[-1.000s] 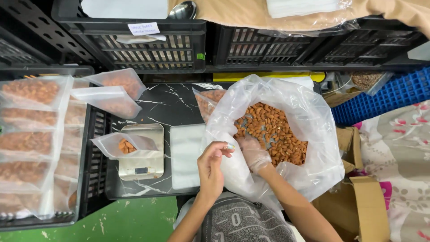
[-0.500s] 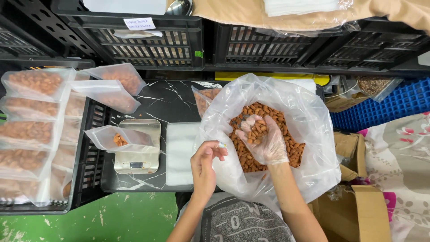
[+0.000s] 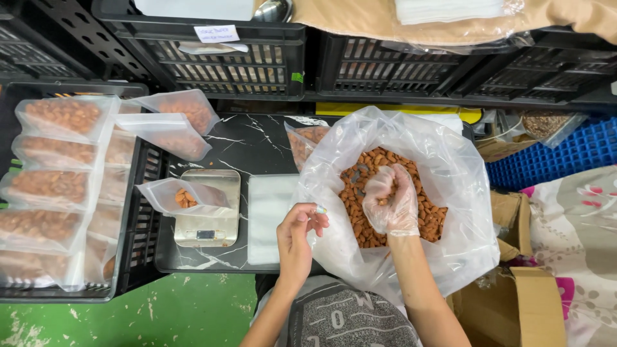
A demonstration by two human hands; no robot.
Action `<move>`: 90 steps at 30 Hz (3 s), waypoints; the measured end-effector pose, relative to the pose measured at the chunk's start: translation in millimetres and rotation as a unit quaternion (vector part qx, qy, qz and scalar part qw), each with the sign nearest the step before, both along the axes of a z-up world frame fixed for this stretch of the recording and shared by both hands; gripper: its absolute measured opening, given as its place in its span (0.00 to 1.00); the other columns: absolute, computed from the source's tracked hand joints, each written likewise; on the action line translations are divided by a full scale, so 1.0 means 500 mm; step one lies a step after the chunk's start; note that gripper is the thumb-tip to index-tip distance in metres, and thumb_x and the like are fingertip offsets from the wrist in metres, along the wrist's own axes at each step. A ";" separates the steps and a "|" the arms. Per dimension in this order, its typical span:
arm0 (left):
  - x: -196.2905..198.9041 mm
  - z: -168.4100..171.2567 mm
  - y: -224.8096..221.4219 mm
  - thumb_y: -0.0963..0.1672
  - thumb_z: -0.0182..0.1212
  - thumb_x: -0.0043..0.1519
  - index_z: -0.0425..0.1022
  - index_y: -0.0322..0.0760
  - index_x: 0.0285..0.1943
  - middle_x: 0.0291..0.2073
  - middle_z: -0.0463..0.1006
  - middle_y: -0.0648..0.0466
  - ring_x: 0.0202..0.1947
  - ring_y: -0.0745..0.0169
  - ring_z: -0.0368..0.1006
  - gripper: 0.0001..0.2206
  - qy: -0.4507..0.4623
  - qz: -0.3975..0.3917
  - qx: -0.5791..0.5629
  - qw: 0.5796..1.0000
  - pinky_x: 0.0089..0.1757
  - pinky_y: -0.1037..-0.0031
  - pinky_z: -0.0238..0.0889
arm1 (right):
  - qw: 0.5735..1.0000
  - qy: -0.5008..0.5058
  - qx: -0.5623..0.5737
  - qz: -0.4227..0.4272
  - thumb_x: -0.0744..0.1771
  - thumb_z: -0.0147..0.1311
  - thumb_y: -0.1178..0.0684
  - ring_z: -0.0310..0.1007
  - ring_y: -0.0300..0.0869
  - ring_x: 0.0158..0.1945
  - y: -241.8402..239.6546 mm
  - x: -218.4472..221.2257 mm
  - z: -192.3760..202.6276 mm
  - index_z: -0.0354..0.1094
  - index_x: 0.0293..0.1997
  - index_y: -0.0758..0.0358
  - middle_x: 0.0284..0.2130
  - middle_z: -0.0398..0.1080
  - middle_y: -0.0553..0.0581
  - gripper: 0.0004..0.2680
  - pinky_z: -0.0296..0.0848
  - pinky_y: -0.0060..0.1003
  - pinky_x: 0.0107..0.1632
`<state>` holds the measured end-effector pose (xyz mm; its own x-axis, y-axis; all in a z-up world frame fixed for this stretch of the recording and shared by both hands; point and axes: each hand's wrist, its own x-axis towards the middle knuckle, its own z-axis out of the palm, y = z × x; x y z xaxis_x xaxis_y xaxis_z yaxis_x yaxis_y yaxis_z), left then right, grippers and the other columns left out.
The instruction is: The person fills small plastic bags with almonds from a large container, weighs them on a scale, and seals the bags by hand.
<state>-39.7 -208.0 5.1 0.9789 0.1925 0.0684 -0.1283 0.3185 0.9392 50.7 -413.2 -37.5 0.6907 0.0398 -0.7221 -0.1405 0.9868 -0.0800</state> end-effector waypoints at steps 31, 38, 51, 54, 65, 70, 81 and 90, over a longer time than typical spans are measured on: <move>-0.126 0.007 0.395 0.51 0.49 0.67 0.78 0.37 0.48 0.42 0.83 0.45 0.45 0.54 0.78 0.17 0.046 0.422 -0.473 0.772 0.48 0.69 0.71 | 0.771 -0.278 -0.078 0.568 0.70 0.48 0.47 0.47 0.37 0.09 0.806 -0.164 0.154 0.52 0.18 0.56 0.09 0.46 0.51 0.18 0.43 0.28 0.12; -0.132 0.053 0.422 0.49 0.54 0.64 0.81 0.38 0.44 0.36 0.84 0.44 0.38 0.51 0.79 0.14 0.072 0.495 -0.483 0.719 0.45 0.66 0.73 | 0.588 -0.430 -0.351 0.588 0.66 0.48 0.50 0.58 0.45 0.14 0.839 -0.190 0.233 0.57 0.16 0.61 0.08 0.58 0.61 0.15 0.59 0.34 0.17; -0.140 0.041 0.455 0.49 0.46 0.65 0.77 0.36 0.60 0.45 0.82 0.37 0.47 0.45 0.78 0.21 0.067 0.510 -0.439 0.737 0.52 0.57 0.72 | 0.760 -0.319 -0.105 0.557 0.67 0.44 0.41 0.47 0.43 0.09 0.872 -0.212 0.169 0.58 0.23 0.68 0.07 0.52 0.64 0.18 0.48 0.30 0.13; -0.144 0.037 0.454 0.48 0.46 0.66 0.76 0.35 0.62 0.45 0.81 0.36 0.49 0.45 0.77 0.21 0.059 0.514 -0.436 0.736 0.54 0.57 0.71 | 0.752 -0.323 -0.085 0.569 0.67 0.44 0.43 0.46 0.42 0.11 0.876 -0.216 0.167 0.58 0.24 0.67 0.09 0.51 0.63 0.16 0.47 0.29 0.15; -0.149 0.043 0.446 0.47 0.41 0.67 0.74 0.34 0.65 0.52 0.80 0.36 0.56 0.45 0.74 0.22 0.071 0.529 -0.375 0.758 0.60 0.59 0.66 | 0.751 -0.293 -0.106 0.582 0.64 0.47 0.51 0.41 0.38 0.11 0.873 -0.230 0.214 0.55 0.21 0.65 0.10 0.46 0.57 0.12 0.41 0.28 0.15; -0.149 0.046 0.441 0.46 0.42 0.66 0.77 0.35 0.62 0.53 0.80 0.38 0.57 0.48 0.74 0.21 0.088 0.531 -0.351 0.766 0.62 0.61 0.64 | 0.754 -0.292 -0.107 0.579 0.64 0.45 0.52 0.40 0.37 0.10 0.874 -0.223 0.188 0.55 0.21 0.64 0.09 0.44 0.55 0.11 0.39 0.27 0.14; -0.142 0.089 0.433 0.46 0.43 0.66 0.77 0.36 0.62 0.54 0.81 0.41 0.57 0.51 0.74 0.21 0.126 0.523 -0.376 0.754 0.62 0.62 0.64 | 0.776 -0.291 -0.108 0.549 0.64 0.46 0.55 0.39 0.36 0.08 0.874 -0.220 0.198 0.52 0.18 0.63 0.08 0.43 0.53 0.12 0.39 0.26 0.12; -0.115 0.089 0.441 0.49 0.42 0.66 0.75 0.35 0.61 0.57 0.79 0.42 0.59 0.52 0.72 0.22 0.096 0.442 -0.357 0.817 0.60 0.63 0.63 | 0.841 -0.236 -0.099 0.477 0.63 0.46 0.57 0.38 0.34 0.08 0.815 -0.174 0.230 0.49 0.15 0.60 0.09 0.40 0.49 0.13 0.38 0.27 0.11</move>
<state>-97.0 12.6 49.4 0.4153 0.7542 -0.5086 -0.4778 0.6566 0.5836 -36.2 -5.8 77.3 0.6249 0.6490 -0.4339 -0.7665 0.4043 -0.4991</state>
